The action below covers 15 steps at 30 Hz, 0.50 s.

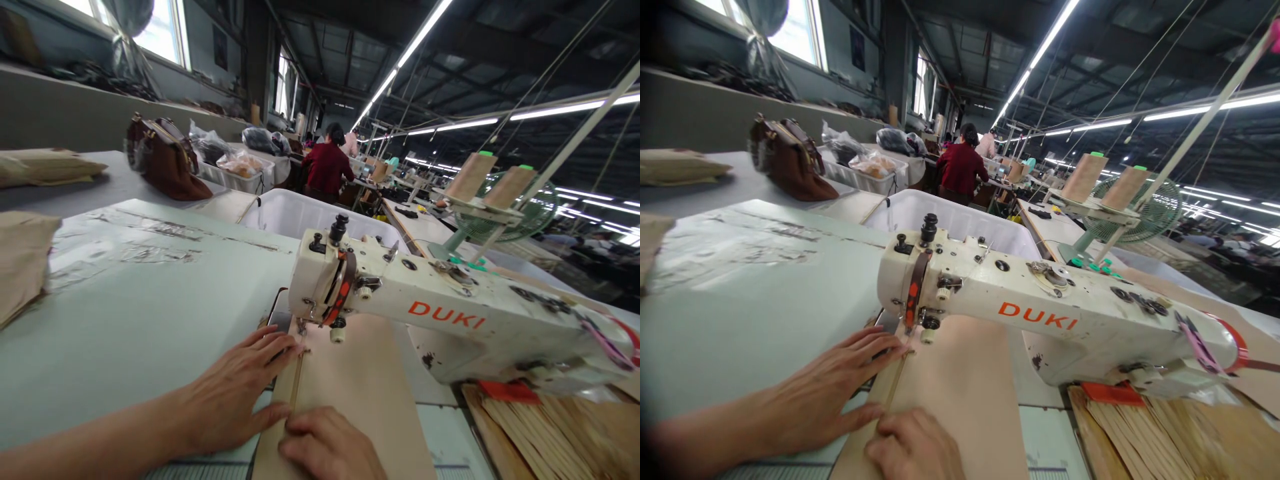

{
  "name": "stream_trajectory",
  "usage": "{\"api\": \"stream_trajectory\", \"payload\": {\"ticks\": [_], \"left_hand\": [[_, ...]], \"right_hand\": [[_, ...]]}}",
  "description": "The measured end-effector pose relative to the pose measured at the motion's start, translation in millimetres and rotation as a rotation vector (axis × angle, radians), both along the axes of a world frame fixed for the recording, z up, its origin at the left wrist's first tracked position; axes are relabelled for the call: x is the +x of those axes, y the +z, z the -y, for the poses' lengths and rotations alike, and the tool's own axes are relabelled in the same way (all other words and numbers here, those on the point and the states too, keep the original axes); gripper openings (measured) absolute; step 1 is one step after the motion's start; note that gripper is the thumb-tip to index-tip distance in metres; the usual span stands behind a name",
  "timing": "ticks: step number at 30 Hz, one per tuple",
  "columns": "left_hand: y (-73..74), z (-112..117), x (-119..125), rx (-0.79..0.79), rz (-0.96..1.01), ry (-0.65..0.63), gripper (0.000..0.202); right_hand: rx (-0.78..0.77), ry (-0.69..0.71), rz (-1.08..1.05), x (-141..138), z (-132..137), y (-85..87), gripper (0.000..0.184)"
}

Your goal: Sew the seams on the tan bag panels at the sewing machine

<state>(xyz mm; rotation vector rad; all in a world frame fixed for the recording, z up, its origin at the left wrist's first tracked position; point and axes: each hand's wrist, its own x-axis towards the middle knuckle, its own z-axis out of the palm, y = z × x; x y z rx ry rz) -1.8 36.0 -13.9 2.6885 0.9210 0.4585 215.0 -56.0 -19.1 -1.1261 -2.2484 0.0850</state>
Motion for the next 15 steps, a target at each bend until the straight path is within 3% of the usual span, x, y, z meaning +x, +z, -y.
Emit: {"api": "stream_trajectory", "payload": {"ticks": [2, 4, 10, 15], "left_hand": [[2.0, 3, 1, 0.008, 0.004, -0.005, 0.071], [4.6, 11, 1, 0.027, 0.010, -0.019, 0.069], [4.9, 37, -11, 0.123, -0.004, -0.093, 0.068], [5.7, 32, -11, 0.114, 0.021, -0.088, 0.067]], "right_hand": [[-0.103, 0.000, -0.013, 6, -16, 22.5, 0.020], [-0.147, -0.062, 0.049, 7, -32, 34.3, 0.033], [-0.150, -0.047, 0.191, 9, -49, 17.0, 0.035], [-0.173, -0.031, 0.132, 13, -54, 17.7, 0.035]]}}
